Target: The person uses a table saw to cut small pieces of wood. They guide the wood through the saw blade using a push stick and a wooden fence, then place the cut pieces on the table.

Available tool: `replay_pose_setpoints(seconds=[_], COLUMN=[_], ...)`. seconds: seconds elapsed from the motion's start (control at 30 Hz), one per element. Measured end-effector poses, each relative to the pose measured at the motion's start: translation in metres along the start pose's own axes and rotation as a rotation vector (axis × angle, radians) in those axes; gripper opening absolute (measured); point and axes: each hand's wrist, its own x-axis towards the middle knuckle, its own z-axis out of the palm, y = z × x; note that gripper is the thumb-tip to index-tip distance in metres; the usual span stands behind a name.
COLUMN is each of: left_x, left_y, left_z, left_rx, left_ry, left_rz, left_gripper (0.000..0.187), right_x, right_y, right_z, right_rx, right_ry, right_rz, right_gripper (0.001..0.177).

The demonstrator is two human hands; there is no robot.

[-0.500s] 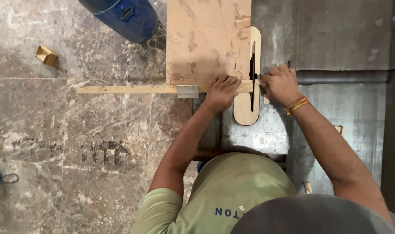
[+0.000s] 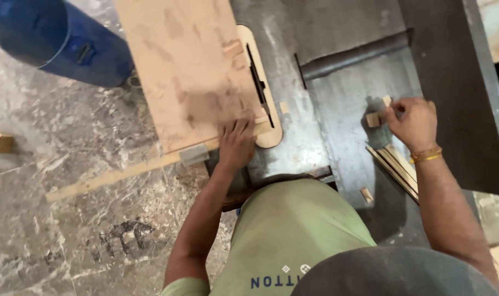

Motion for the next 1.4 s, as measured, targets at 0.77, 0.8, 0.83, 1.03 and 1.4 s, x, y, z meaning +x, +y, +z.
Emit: replay_pose_setpoints(seconds=[0.77,0.8,0.83,1.03,1.4], left_x=[-0.043,-0.042,-0.041,-0.036,-0.022], left_y=[-0.003,-0.003,-0.002,0.001,-0.006], left_z=[-0.01,-0.008,-0.005,0.007,0.001], left_rx=[0.019,0.027,0.034,0.018,0.112], left_ry=[0.149,0.143,0.137,0.152,0.095], left_rz=[-0.07,-0.061,-0.052,-0.013,-0.043], left_gripper=[0.049,0.052,0.054,0.049,0.052], right_x=[-0.007,-0.003,0.001,0.021,0.047], right_y=[-0.091,-0.103,-0.115,-0.16,-0.171], right_z=[-0.013,-0.011,-0.009,0.014,0.024], right_rx=[0.303,0.348,0.393,0.488,0.503], right_ry=[-0.111,-0.135,-0.16,-0.146,-0.175], right_rz=[0.015,-0.03,-0.076,-0.239,-0.299], right_gripper=[0.029,0.03,0.032,0.031,0.03])
